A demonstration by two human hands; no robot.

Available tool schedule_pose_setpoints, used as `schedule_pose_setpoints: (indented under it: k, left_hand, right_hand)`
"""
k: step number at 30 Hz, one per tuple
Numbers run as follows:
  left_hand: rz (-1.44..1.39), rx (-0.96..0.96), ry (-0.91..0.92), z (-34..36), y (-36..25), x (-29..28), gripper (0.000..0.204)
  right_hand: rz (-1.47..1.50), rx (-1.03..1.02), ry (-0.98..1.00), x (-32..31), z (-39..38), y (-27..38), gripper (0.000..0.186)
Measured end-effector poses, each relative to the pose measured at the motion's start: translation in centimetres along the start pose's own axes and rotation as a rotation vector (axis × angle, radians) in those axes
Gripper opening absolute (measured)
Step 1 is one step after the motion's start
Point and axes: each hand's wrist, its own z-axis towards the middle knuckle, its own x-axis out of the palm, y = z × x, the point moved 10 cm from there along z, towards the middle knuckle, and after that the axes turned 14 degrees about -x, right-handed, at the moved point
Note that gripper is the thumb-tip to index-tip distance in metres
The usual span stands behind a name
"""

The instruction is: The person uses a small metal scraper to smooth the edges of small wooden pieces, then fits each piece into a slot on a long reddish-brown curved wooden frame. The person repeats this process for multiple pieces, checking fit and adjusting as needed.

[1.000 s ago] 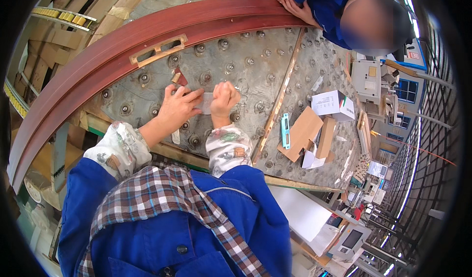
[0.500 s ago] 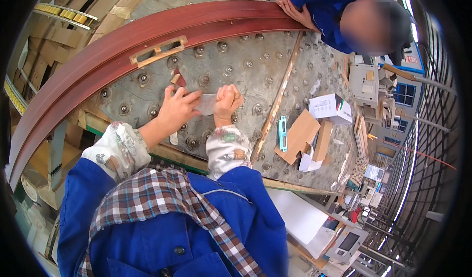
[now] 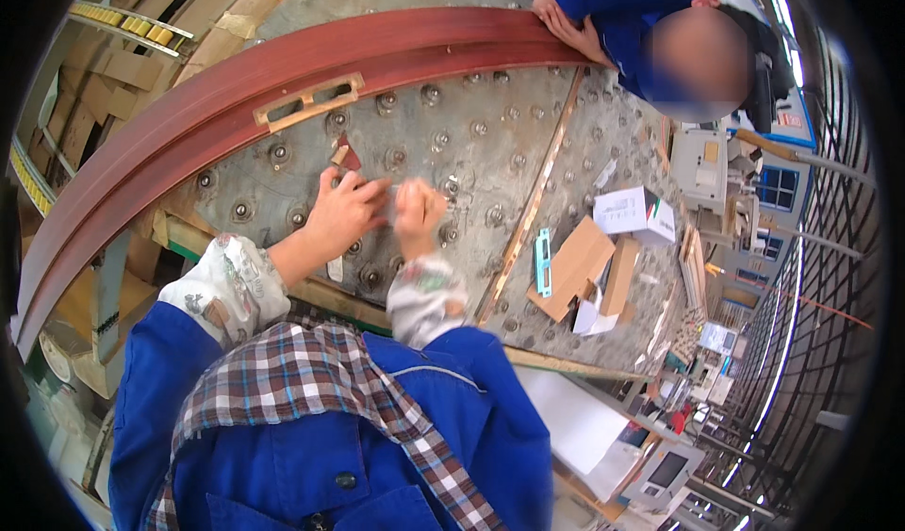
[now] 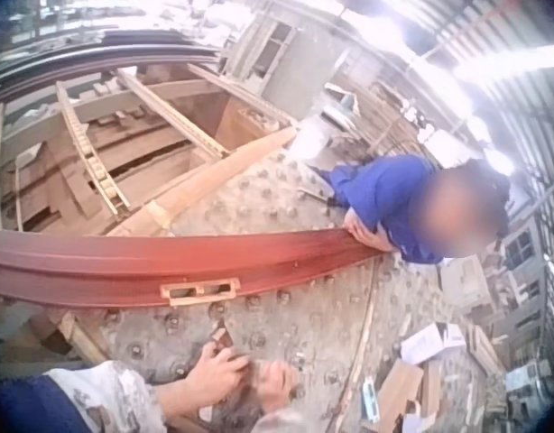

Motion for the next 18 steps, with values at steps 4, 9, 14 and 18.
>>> schedule_pose_setpoints:
  k: [4, 9, 14, 18]
  left_hand:
    - [-0.018, -0.014, -0.015, 0.1, 0.1, -0.1, 0.032]
    - [-0.01, -0.014, 0.011, -0.5, 0.3, 0.2, 0.028]
    - [0.033, 0.017, 0.026, -0.2, -0.2, 0.6, 0.031]
    - [0.012, -0.029, -0.036, -0.1, 0.4, -0.2, 0.028]
  right_hand:
    - [-0.156, 0.051, -0.119, -2.0, 0.6, -1.2, 0.034]
    - [0.045, 0.172, -0.133, -1.0, -1.3, -2.0, 0.035]
    - [-0.029, -0.015, -0.123, 0.1, -2.0, 1.3, 0.036]
    - [-0.116, 0.127, -0.111, -0.7, 2.0, -1.9, 0.038]
